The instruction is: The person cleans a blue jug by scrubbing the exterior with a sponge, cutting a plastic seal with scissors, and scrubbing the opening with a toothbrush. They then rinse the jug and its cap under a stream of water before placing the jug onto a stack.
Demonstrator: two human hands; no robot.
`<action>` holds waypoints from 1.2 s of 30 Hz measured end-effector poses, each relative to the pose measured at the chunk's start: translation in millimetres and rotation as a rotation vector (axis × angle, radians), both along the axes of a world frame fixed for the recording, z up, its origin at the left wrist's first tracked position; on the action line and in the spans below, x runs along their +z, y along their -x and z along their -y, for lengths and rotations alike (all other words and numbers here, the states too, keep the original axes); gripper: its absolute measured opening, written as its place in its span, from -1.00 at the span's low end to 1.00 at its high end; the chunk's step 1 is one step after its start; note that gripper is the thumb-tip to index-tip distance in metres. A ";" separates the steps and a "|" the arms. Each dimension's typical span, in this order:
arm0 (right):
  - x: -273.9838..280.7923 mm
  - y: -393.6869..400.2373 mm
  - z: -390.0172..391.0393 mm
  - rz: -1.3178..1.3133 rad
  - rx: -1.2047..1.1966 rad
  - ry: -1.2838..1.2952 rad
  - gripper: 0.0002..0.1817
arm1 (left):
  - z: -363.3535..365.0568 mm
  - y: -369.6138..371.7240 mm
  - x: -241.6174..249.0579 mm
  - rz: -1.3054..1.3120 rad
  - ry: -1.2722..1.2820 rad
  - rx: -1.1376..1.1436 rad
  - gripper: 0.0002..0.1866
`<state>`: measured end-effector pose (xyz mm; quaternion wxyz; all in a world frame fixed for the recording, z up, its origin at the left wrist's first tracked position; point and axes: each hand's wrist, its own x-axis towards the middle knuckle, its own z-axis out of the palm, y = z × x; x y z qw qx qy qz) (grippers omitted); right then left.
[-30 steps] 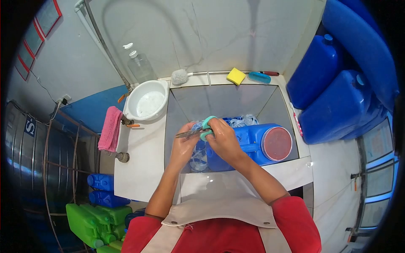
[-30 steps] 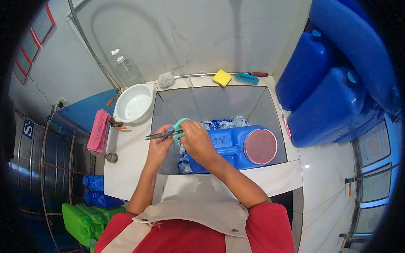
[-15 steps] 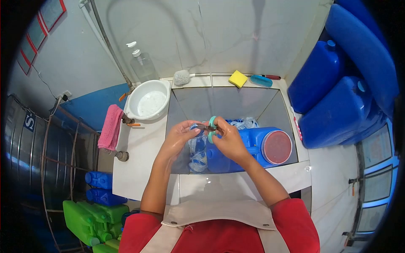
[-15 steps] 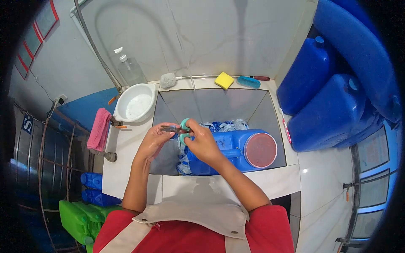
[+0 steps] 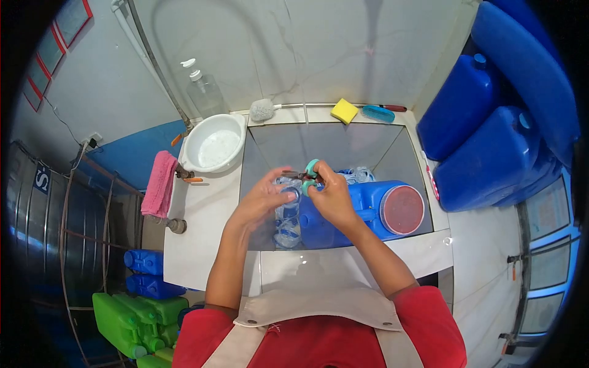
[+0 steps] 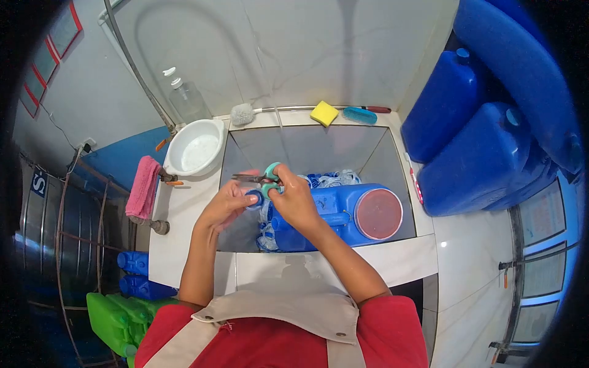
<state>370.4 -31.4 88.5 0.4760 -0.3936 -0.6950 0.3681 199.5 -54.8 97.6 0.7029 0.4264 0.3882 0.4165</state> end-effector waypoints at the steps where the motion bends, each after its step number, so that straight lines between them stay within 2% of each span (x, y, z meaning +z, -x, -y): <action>1: 1.8 0.2 0.2 0.028 -0.006 0.016 -0.76 | -3.0 2.9 -0.5 0.013 -0.001 0.138 -0.51; 2: 3.3 1.3 3.0 0.029 -0.003 0.012 -0.76 | -6.4 4.6 -1.6 0.028 -0.004 0.275 -0.47; 3: 3.7 3.0 8.3 0.077 0.046 -0.050 -0.76 | -10.5 4.3 -6.5 0.029 -0.010 0.278 -0.47; 5: -2.0 6.8 9.2 0.165 0.079 -0.149 -0.75 | -14.1 2.1 -18.1 0.274 0.063 0.406 -0.40; 6: -4.8 6.5 2.3 0.164 0.079 -0.148 -0.75 | -11.9 1.8 -20.4 0.273 0.064 0.406 -0.40; 8: -1.4 1.6 -19.3 0.060 -0.085 -0.019 -0.78 | -5.0 -2.4 -22.8 0.286 0.082 0.223 -0.33; 10: 4.6 0.0 -27.9 0.121 -0.116 0.034 -0.78 | 0.3 -8.4 -22.3 0.271 0.120 0.210 -0.30; 12: -8.8 7.8 -38.6 0.175 -0.086 -0.141 -0.77 | 2.4 -8.1 -26.5 0.301 0.189 0.013 -0.25; 14: -14.7 8.9 -50.0 0.214 -0.095 -0.124 -0.76 | 4.4 -9.0 -37.1 0.355 0.191 -0.033 -0.20; 17: -18.8 8.5 -60.5 0.239 -0.138 -0.171 -0.76 | 5.2 -3.6 -44.8 0.459 0.230 -0.051 -0.23; 19: -17.9 4.8 -64.2 0.216 -0.172 -0.239 -0.77 | 7.1 0.7 -37.5 0.638 0.216 0.012 -0.33; 23: -3.3 -3.9 -56.0 0.247 -0.147 -0.143 -0.77 | 0.4 14.6 -62.0 0.686 0.164 0.079 -0.49; 25: -4.8 -10.9 -58.8 0.277 -0.155 -0.146 -0.77 | -2.6 12.4 -57.3 0.635 0.132 0.161 -0.58; 28: -9.9 -25.4 -68.7 0.383 -0.227 -0.131 -0.75 | -4.5 11.5 -53.6 0.617 0.140 0.279 -0.57; 30: -11.6 -39.6 -73.9 0.654 -0.336 -0.156 -0.76 | -5.6 10.9 -51.2 0.531 0.128 0.319 -0.61; 31: -13.6 -45.4 -76.2 0.653 -0.333 -0.156 -0.76 | -5.4 11.2 -50.1 0.446 0.118 0.361 -0.64; 33: -15.5 -51.2 -79.6 0.893 -0.396 0.051 -0.72 | -3.0 13.9 -47.5 0.364 0.077 0.361 -0.70; 34: -17.6 -52.3 -79.7 0.891 -0.391 0.047 -0.72 | -2.3 15.1 -45.5 0.283 0.036 0.354 -0.76; 36: -15.9 -52.6 -70.4 0.805 -0.287 0.043 -0.67 | -4.9 13.5 -37.6 0.331 0.024 0.351 -0.79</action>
